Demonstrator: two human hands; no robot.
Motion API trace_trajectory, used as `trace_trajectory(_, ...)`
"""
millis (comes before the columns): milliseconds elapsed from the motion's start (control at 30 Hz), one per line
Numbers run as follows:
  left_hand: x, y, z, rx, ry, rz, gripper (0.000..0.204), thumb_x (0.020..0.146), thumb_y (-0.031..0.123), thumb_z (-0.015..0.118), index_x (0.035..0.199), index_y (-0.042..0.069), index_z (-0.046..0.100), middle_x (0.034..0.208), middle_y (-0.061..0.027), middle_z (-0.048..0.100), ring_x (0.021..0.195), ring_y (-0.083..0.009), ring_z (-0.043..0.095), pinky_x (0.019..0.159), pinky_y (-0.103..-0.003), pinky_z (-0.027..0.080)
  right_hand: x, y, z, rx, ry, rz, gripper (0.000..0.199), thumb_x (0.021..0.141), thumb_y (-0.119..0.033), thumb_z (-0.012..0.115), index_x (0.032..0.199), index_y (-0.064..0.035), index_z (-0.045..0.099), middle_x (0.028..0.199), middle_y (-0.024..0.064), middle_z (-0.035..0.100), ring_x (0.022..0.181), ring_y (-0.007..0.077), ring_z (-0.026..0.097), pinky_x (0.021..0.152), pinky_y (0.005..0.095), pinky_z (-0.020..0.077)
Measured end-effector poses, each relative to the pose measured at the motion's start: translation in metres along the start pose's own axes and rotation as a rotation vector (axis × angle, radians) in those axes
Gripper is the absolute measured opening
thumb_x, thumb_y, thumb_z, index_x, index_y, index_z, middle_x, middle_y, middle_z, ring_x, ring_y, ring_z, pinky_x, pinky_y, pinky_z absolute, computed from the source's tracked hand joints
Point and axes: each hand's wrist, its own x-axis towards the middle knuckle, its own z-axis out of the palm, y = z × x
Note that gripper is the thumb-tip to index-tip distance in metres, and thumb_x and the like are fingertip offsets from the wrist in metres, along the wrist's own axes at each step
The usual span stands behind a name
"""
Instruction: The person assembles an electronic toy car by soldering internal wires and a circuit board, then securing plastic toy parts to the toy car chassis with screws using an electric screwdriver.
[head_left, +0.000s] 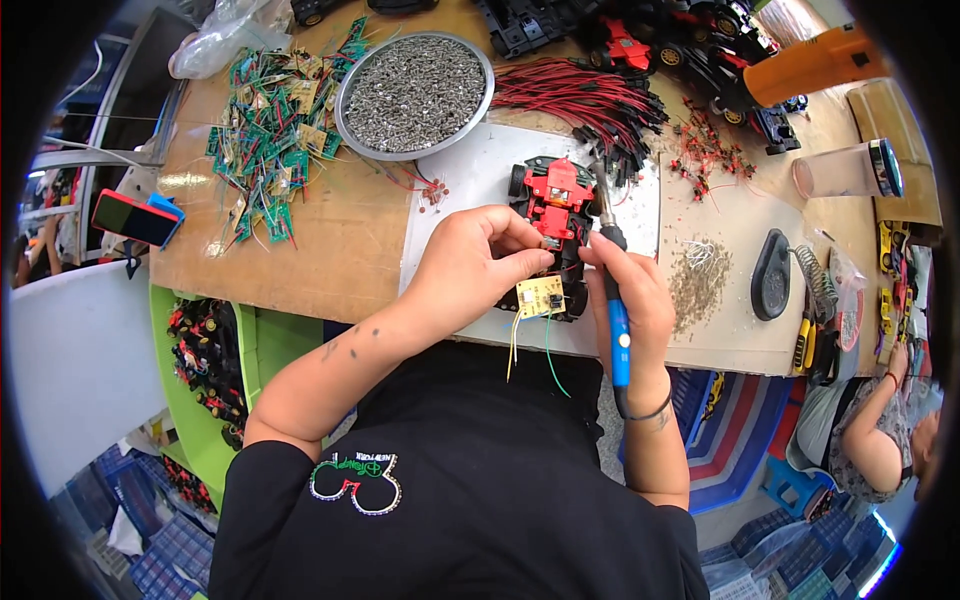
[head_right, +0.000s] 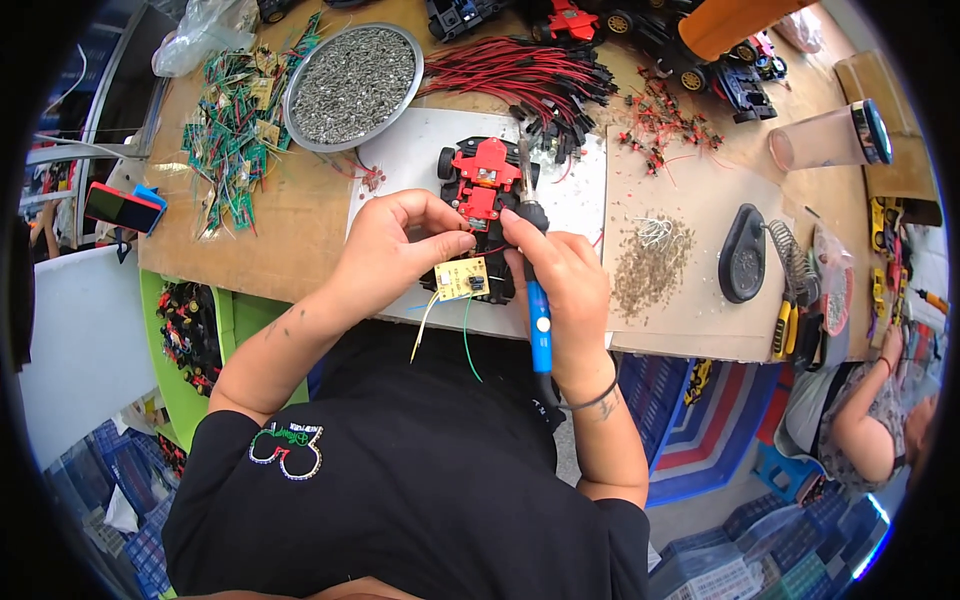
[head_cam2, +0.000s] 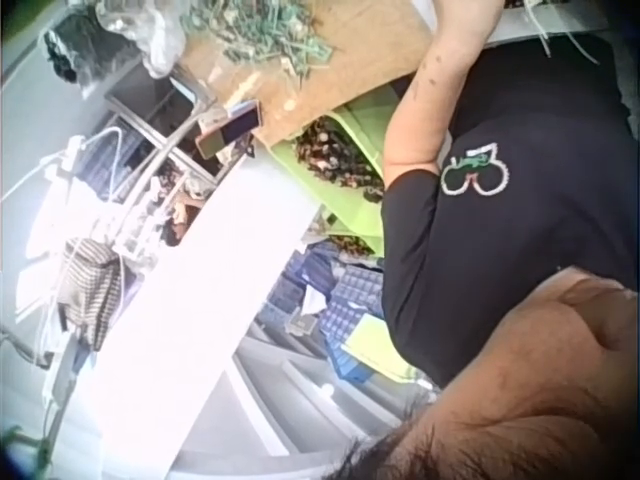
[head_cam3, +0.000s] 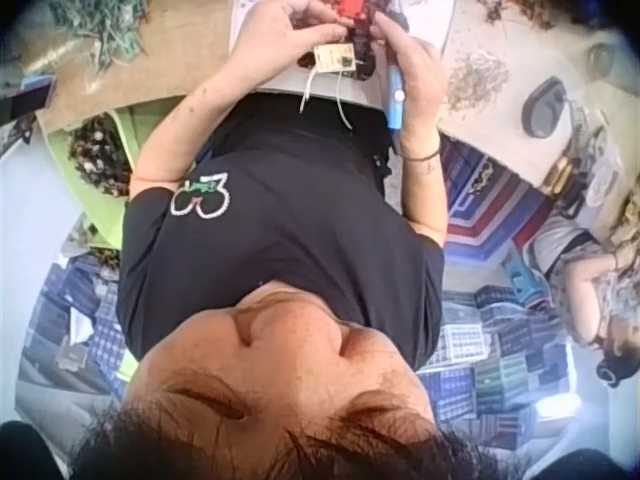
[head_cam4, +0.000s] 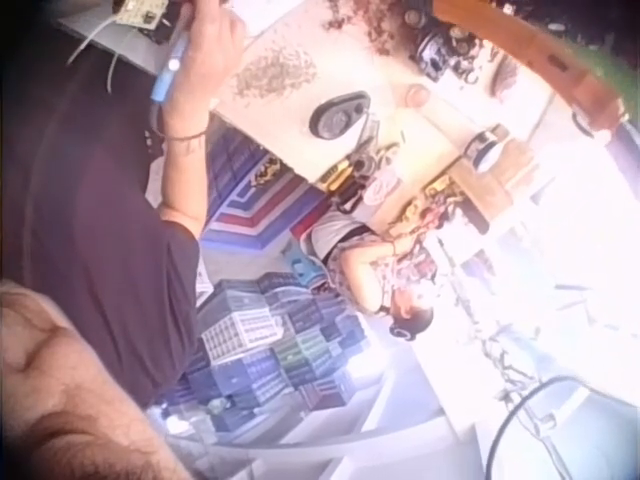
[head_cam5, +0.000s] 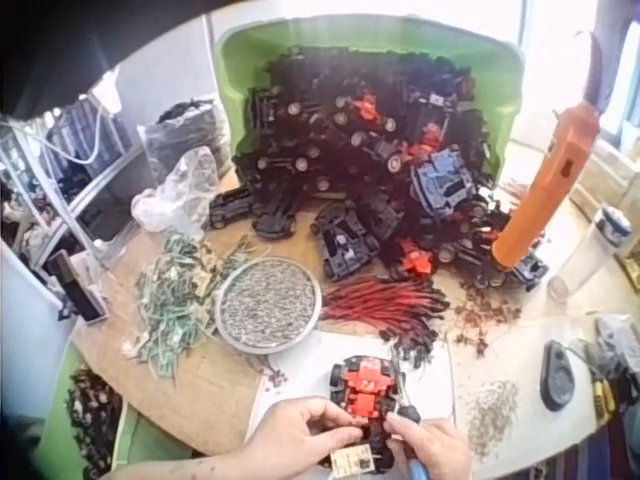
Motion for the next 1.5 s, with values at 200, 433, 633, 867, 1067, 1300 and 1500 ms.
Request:
trace_trajectory(200,0.001,0.0,0.004,0.039,0.024,-0.067,0.014,0.084,0.007,0.075,0.094,-0.002,0.07,0.086,-0.0059,0.072,0.078,-0.0099,0.067,0.072,-0.025,0.054,-0.015,-0.018,-0.035,0.054,0.006,0.103,0.041,0.072,0.0,0.079,0.111,-0.0025,0.068,0.079,0.0096,0.067,0.07,0.0235,0.062,0.064,0.0323,0.0487)
trace_trajectory(433,0.001,-0.003,0.006,0.15,0.048,-0.015,0.015,0.085,0.009,0.074,0.095,-0.002,0.072,0.084,-0.0057,0.072,0.076,-0.0091,0.067,0.071,-0.024,0.054,-0.023,-0.034,-0.043,0.158,0.04,0.336,0.022,0.071,-0.003,0.077,0.09,-0.0006,0.067,0.075,0.01,0.068,0.062,0.0179,0.065,0.058,0.0279,0.0498)
trace_trajectory(633,0.003,-0.006,0.007,0.14,0.044,-0.023,0.015,0.086,0.009,0.073,0.095,-0.002,0.072,0.084,-0.0052,0.072,0.076,-0.0083,0.066,0.071,-0.024,0.054,-0.025,-0.031,-0.04,0.13,0.017,0.324,0.023,0.071,-0.003,0.078,0.091,0.0003,0.067,0.076,0.0104,0.069,0.062,0.0187,0.065,0.06,0.0285,0.0505)
trace_trajectory(867,0.003,-0.009,0.009,0.158,0.065,-0.014,0.015,0.086,0.01,0.074,0.096,-0.002,0.071,0.084,-0.0042,0.072,0.074,-0.0071,0.065,0.069,-0.023,0.053,-0.024,-0.032,-0.041,0.139,0.028,0.29,0.024,0.072,-0.002,0.077,0.093,0.0006,0.066,0.074,0.0107,0.067,0.061,0.0189,0.064,0.058,0.0285,0.0493)
trace_trajectory(1067,0.003,-0.011,0.009,0.192,0.078,0.0,0.014,0.086,0.01,0.075,0.094,-0.001,0.071,0.082,-0.0035,0.071,0.073,-0.0065,0.064,0.068,-0.023,0.052,-0.022,-0.033,-0.046,0.154,0.063,0.305,0.026,0.072,-0.001,0.076,0.096,0.0012,0.065,0.073,0.0114,0.065,0.062,0.0197,0.062,0.059,0.0285,0.048)
trace_trajectory(1300,0.003,-0.014,0.011,0.173,0.097,0.04,0.013,0.086,0.009,0.075,0.093,-0.001,0.07,0.083,-0.0035,0.071,0.073,-0.0065,0.063,0.068,-0.023,0.052,-0.021,-0.031,-0.046,0.152,0.057,0.293,0.026,0.072,0.0,0.076,0.096,0.0,0.066,0.073,0.0109,0.065,0.062,0.0198,0.062,0.058,0.0289,0.0477)
trace_trajectory(1500,0.002,-0.012,0.012,0.101,0.097,0.021,0.014,0.085,0.006,0.075,0.094,-0.002,0.068,0.084,-0.005,0.071,0.074,-0.0078,0.065,0.069,-0.023,0.052,-0.022,-0.031,-0.048,0.16,0.045,0.312,0.026,0.072,0.0,0.076,0.096,-0.0001,0.066,0.073,0.0109,0.065,0.062,0.0199,0.062,0.058,0.0289,0.0478)
